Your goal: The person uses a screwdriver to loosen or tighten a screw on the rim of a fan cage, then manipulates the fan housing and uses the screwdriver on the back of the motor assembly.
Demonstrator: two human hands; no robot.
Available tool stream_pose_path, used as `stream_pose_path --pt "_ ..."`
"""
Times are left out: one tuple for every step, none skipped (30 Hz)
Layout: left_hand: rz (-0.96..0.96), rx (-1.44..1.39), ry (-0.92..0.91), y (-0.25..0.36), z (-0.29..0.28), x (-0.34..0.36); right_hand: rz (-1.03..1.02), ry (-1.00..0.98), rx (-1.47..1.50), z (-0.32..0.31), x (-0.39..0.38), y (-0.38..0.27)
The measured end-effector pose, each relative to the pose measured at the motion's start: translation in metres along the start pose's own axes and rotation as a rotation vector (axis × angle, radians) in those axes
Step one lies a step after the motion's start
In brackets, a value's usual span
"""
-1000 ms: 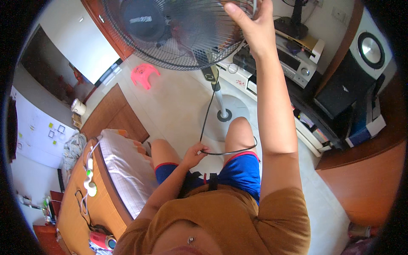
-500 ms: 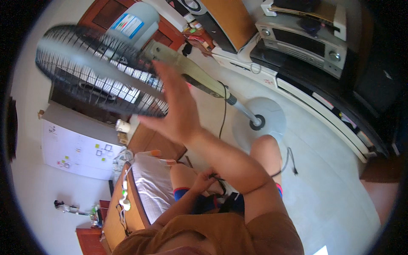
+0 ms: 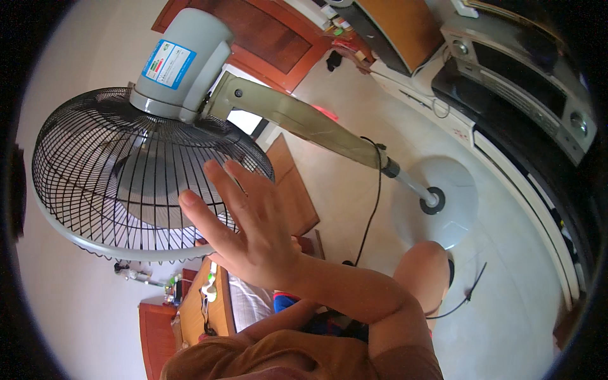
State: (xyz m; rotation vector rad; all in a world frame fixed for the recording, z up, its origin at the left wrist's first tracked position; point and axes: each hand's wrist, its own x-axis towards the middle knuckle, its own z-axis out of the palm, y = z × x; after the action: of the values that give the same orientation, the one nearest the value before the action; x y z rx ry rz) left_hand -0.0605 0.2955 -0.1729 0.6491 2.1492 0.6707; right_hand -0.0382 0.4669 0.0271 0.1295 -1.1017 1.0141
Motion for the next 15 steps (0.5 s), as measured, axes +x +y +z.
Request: stream_pose_path --pt "-0.012 -0.003 -0.002 0.001 0.0 0.001 0.013 0.008 -0.01 0.0 0.0 -0.001" --pt "-0.023 -0.007 -0.003 0.001 0.0 0.0 0.015 0.014 0.006 0.001 -0.001 0.0" --pt "-0.032 -0.011 -0.004 0.002 0.0 0.0 0.009 0.013 -0.012 0.001 -0.001 0.001" --pt "-0.036 -0.011 -0.007 0.003 0.001 0.001 0.002 0.009 -0.035 0.0 -0.002 0.003" --pt "-0.042 -0.014 -0.009 0.003 0.002 0.001 0.003 0.01 -0.029 0.0 -0.003 0.004" --pt "-0.046 -0.019 -0.013 0.004 0.002 0.001 -0.011 0.002 -0.041 0.0 -0.004 0.007" --pt "-0.049 -0.02 -0.017 0.004 0.002 0.002 -0.022 -0.007 -0.057 -0.001 -0.005 0.009" --pt "-0.051 -0.024 -0.02 0.004 0.003 0.001 -0.02 -0.008 -0.055 -0.003 -0.004 0.009" --pt "-0.053 -0.026 -0.021 0.003 0.003 0.001 0.012 -0.046 -0.03 -0.006 0.0 0.008" --pt "-0.051 -0.029 -0.021 0.003 0.002 0.004 0.043 -0.087 -0.004 -0.009 0.004 0.007" --pt "-0.052 -0.031 -0.026 0.005 0.002 0.004 0.04 -0.092 0.015 -0.012 0.009 0.007" --pt "-0.048 -0.034 -0.031 0.005 0.001 0.004 0.039 -0.098 0.016 -0.011 0.009 0.008" --pt "-0.045 -0.034 -0.033 0.004 0.001 0.003 0.027 -0.075 0.008 -0.01 0.01 0.009" --pt "-0.036 -0.036 -0.041 0.005 0.002 0.003 0.012 -0.066 -0.004 -0.01 0.011 0.01" --pt "-0.028 -0.042 -0.052 0.006 0.002 0.003 -0.005 -0.057 -0.016 -0.01 0.012 0.011"
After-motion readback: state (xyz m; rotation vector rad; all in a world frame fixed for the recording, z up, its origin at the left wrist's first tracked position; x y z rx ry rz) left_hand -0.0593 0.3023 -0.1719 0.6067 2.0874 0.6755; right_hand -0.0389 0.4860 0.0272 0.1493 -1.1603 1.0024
